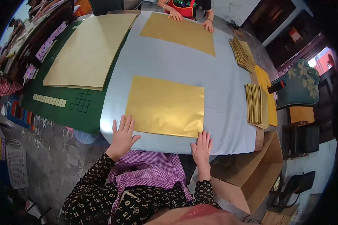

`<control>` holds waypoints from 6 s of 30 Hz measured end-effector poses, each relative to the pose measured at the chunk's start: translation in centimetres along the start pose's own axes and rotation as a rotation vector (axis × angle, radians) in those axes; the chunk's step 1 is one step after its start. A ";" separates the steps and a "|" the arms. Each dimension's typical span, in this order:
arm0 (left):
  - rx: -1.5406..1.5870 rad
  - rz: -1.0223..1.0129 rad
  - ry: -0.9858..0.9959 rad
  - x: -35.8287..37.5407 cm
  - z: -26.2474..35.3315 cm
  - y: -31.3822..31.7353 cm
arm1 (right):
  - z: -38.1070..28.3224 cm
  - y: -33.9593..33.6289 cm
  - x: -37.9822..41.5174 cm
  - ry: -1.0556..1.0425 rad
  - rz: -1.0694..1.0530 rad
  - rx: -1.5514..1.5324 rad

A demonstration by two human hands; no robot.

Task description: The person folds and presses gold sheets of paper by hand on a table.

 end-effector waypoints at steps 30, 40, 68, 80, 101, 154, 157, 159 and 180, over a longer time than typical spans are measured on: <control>-0.067 0.012 -0.022 -0.1 -0.9 0.1 | -7.8 -1.0 -11.4 -0.286 -0.043 -0.082; 0.005 -0.035 -0.031 0.1 -0.9 0.0 | -2.0 1.3 -18.2 -0.239 -0.102 -0.034; -0.084 0.027 -0.019 0.3 -1.1 0.5 | -5.1 -1.2 -14.0 -0.234 -0.174 -0.054; -0.079 0.055 -0.015 0.2 -0.8 -0.1 | -7.7 -0.3 -5.5 -0.202 -0.176 -0.094; -0.119 -0.003 -0.005 0.2 -1.3 1.6 | -3.9 -0.4 -1.4 -0.071 -0.041 -0.026; 0.055 0.044 0.035 -0.8 1.6 0.6 | -4.3 -1.4 -3.8 -0.127 -0.157 -0.058; 0.061 0.048 0.033 -0.9 1.5 0.7 | -3.6 -0.8 -6.3 -0.219 -0.186 -0.066; 0.062 0.042 0.025 -1.0 1.5 0.8 | -2.7 -0.5 -8.5 -0.184 -0.190 -0.039; 0.060 0.037 0.043 -0.9 1.5 1.0 | 3.8 2.0 -19.9 -0.095 -0.025 -0.024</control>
Point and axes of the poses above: each hand's wrist, its own x-axis away from the middle knuckle, its own y-axis out of the palm, z = x × y, the point moved 5 cm from there along -x, towards the middle knuckle, and after that the axes turned 5 degrees about z, right-handed, at the moved point
